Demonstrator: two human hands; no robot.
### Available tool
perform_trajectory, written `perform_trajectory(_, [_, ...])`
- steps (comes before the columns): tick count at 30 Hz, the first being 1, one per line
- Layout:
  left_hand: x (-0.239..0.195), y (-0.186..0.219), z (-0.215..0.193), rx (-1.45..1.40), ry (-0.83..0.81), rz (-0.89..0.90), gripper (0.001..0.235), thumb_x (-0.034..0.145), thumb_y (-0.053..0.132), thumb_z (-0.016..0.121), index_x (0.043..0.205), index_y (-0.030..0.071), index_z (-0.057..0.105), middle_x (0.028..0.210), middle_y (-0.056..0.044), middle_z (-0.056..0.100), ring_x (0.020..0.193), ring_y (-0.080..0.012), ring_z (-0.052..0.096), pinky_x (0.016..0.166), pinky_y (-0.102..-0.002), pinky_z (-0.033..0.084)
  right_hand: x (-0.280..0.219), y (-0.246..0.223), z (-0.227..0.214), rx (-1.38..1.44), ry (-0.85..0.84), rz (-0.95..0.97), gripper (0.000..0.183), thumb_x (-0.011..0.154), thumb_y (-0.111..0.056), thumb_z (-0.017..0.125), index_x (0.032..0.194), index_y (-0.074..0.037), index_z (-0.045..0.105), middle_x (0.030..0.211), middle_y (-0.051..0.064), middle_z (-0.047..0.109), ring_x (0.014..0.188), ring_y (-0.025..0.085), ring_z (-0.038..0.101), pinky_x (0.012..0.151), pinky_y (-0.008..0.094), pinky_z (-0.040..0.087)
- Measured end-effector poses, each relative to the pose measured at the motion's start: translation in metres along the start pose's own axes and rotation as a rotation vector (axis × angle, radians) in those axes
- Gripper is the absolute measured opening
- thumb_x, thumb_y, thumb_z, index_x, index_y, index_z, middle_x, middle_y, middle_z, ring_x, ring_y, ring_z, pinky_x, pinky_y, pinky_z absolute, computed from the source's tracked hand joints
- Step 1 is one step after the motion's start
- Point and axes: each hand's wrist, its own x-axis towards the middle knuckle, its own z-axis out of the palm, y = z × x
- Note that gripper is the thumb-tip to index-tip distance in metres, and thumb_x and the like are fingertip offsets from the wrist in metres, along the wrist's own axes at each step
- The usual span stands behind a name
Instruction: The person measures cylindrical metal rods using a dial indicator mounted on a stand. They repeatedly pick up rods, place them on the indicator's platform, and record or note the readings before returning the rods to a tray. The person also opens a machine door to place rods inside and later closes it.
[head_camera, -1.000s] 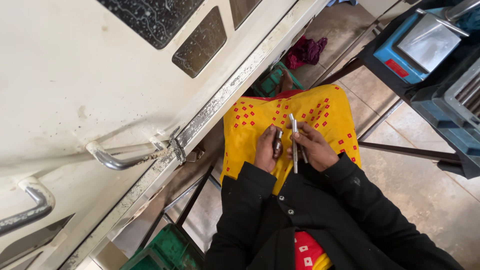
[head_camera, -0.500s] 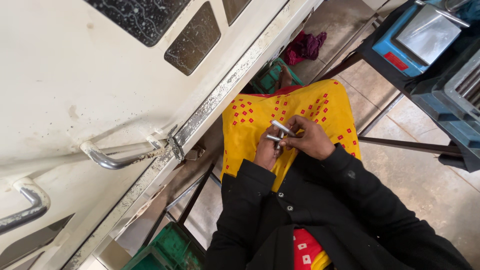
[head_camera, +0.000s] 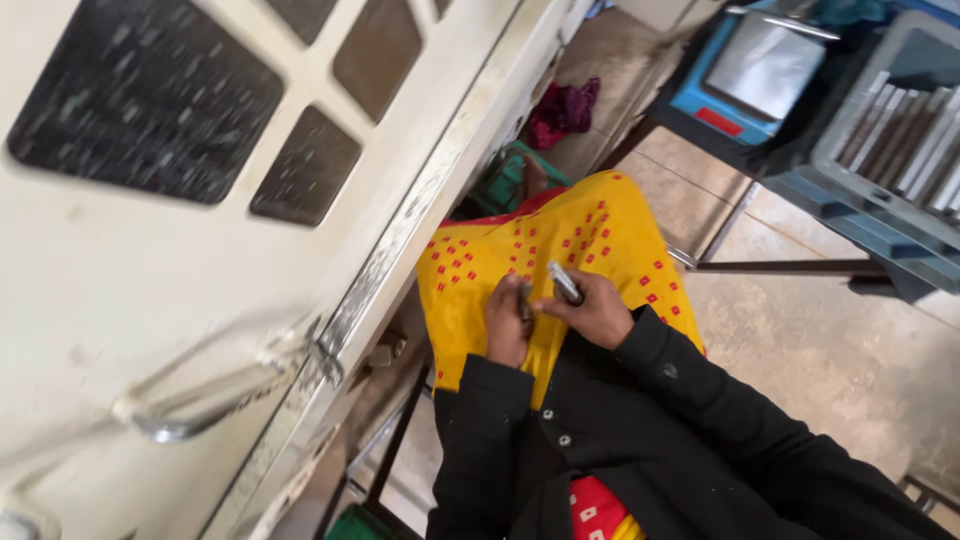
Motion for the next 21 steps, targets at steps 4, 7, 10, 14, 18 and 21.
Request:
perform_trajectory(4, [0.004,0.003,-0.013,-0.18,-0.046,-0.018,0.025,0.104,0.034,0.056,0.097,0.011,0.061,0.064,0.003,0.051,0.043,-0.006,0.04,0.039,-0.023,0.03,0.009,0.004,-0.049,0.767,0.106,0.31,0.039,0.108,-0.036,0.066,0.093,-0.001,0.062,0.06,0.006,0.054,0.049,0.017,0.05,0.048,0.03,0.037])
perform_trajectory(7, [0.008,0.002,-0.019,-0.213,-0.067,-0.046,0.025,0.106,0.034,0.058,0.099,0.01,0.061,0.063,0.003,0.047,0.045,-0.0064,0.041,0.041,-0.023,0.032,0.02,0.002,-0.132,0.725,0.283,0.226,0.02,0.104,-0.022,0.056,0.095,-0.006,0.062,0.081,0.005,0.064,0.073,0.015,0.061,0.065,0.029,0.049])
perform_trajectory(10, [0.012,0.0,-0.018,-0.157,-0.034,-0.072,0.025,0.105,0.034,0.058,0.098,0.009,0.061,0.063,0.001,0.048,0.046,-0.0082,0.042,0.042,-0.024,0.033,0.01,-0.002,-0.202,0.489,0.603,-0.144,0.009,0.11,-0.009,0.052,0.117,-0.004,0.057,0.106,0.01,0.068,0.103,0.018,0.063,0.095,0.034,0.053])
perform_trajectory(14, [0.017,0.0,-0.012,-0.095,-0.023,-0.093,0.025,0.105,0.033,0.058,0.098,0.009,0.062,0.064,0.001,0.047,0.047,-0.0093,0.042,0.043,-0.024,0.033,0.024,0.012,-0.248,0.463,0.881,-0.504,0.013,0.121,-0.006,0.062,0.13,-0.007,0.053,0.123,0.01,0.066,0.113,0.018,0.063,0.103,0.033,0.051])
perform_trajectory(18, [0.021,0.001,-0.006,-0.055,0.035,-0.141,0.025,0.104,0.033,0.057,0.1,0.009,0.062,0.067,0.0,0.049,0.049,-0.0093,0.043,0.043,-0.024,0.033,0.024,0.031,-0.268,0.503,0.818,-0.495,0.011,0.124,-0.006,0.062,0.128,-0.006,0.051,0.123,0.01,0.065,0.115,0.019,0.063,0.109,0.035,0.051])
perform_trajectory(21, [0.024,-0.002,-0.003,-0.065,0.019,-0.103,0.026,0.104,0.033,0.057,0.101,0.007,0.063,0.068,0.0,0.049,0.05,-0.0095,0.044,0.044,-0.025,0.035,0.026,0.041,-0.271,0.598,0.845,-0.518,0.011,0.123,-0.006,0.059,0.129,-0.007,0.05,0.123,0.012,0.065,0.114,0.022,0.065,0.104,0.036,0.053])
